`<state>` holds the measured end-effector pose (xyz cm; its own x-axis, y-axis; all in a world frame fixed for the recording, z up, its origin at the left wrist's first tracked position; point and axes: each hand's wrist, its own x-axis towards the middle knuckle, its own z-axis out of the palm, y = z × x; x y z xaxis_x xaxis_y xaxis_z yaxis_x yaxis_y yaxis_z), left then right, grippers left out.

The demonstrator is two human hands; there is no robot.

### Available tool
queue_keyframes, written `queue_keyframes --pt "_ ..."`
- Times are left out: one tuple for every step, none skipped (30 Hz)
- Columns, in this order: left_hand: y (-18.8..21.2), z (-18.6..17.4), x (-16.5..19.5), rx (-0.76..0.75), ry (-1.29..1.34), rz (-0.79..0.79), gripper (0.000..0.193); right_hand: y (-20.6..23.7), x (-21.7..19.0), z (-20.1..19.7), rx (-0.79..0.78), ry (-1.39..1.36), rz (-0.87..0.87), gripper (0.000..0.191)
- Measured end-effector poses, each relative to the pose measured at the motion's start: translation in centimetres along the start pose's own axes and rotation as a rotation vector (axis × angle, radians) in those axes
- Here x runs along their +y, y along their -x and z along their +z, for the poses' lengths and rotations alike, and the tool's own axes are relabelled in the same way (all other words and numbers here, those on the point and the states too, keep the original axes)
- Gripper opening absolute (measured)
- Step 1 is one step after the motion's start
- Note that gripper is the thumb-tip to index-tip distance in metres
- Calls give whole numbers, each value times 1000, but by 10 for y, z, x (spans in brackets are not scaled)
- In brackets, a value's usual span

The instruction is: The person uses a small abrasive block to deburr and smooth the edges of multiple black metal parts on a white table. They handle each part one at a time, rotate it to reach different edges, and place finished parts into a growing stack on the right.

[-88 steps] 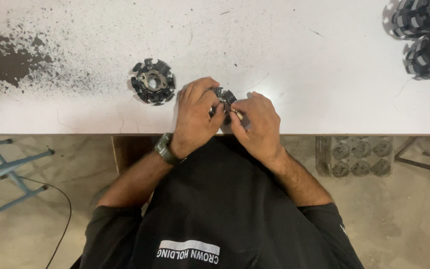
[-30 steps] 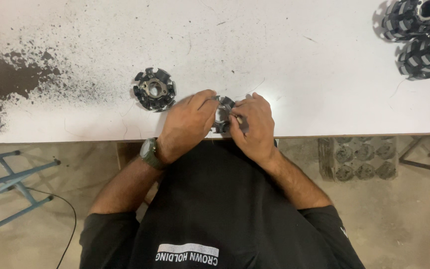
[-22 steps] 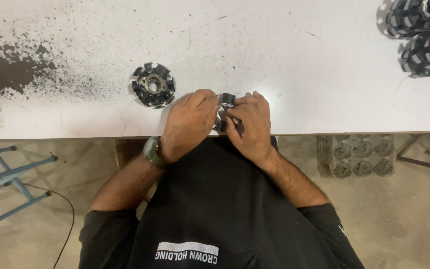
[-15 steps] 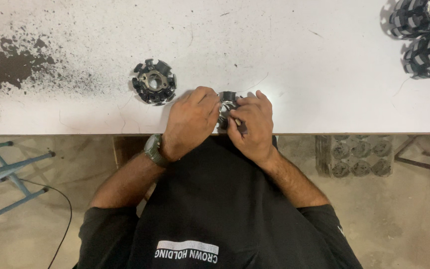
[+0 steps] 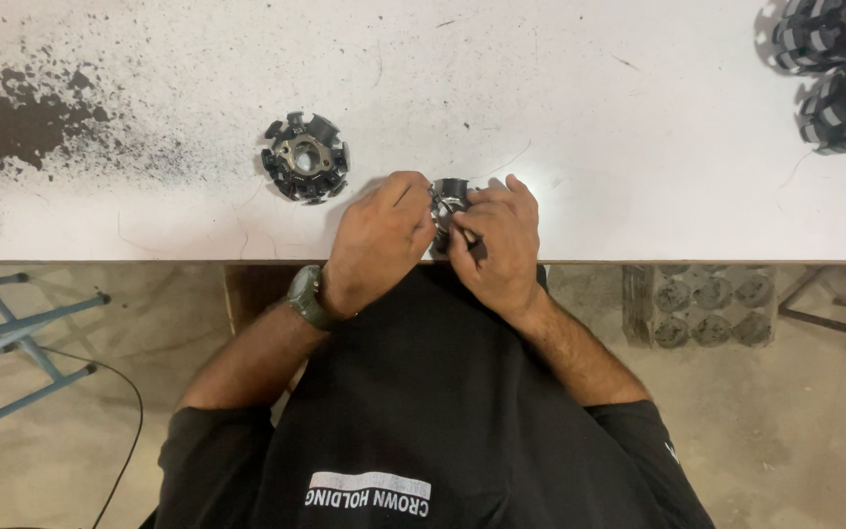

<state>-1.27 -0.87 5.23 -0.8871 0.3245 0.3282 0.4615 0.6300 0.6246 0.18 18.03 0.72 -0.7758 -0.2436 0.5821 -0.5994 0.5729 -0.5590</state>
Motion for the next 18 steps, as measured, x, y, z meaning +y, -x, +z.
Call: queue_keyframes --pt "1 0 -1 -5 4 -5 19 0 0 1 -6 -4 -6 26" --pt "1 1 -2 -4 4 -1 19 0 1 2 -9 -7 -13 27" --pt "3 2 -3 -2 3 1 19 0 1 2 -6 1 -9 27" --pt "4 3 -4 1 3 4 20 0 1 3 -2 9 -5 28" --pt "5 5 -6 -7 0 5 19 0 0 3 1 17 -1 28" --pt "7 6 -7 -16 -2 4 18 0 0 4 7 19 -6 29" --pt "8 8 -9 -25 -4 4 18 0 -1 4 12 22 -10 29" --pt "9 9 -10 -24 -7 13 18 -1 -1 5 18 25 -15 29" --pt "9 9 -10 -23 -9 22 19 -2 -2 5 5 33 -14 30" --pt "9 9 -11 -21 -11 32 20 -2 -3 4 -8 41 -14 30" --pt "9 7 -11 -33 -6 46 20 -3 -4 3 -22 47 -15 30" --pt "8 4 -10 -46 -2 60 20 -3 -5 2 -28 59 -13 30" --pt "8 -1 -11 -56 1 78 21 -3 -6 0 -31 73 -15 30" --pt "8 -7 -10 -32 -92 88 16 -4 -5 -1 -29 89 -24 30" --pt "9 -15 -11 -5 -186 97 11 -5 -3 -4 -29 107 -12 30" --pt "10 -25 -13 19 -279 104 10 -4 -1 -9 -30 125 5 29" --pt "13 -38 -18 87 -362 95 34 -3 2 -15 -35 142 25 28" --pt "18 -53 -23 158 -444 82 61 -5 8 -19 -34 163 46 27"
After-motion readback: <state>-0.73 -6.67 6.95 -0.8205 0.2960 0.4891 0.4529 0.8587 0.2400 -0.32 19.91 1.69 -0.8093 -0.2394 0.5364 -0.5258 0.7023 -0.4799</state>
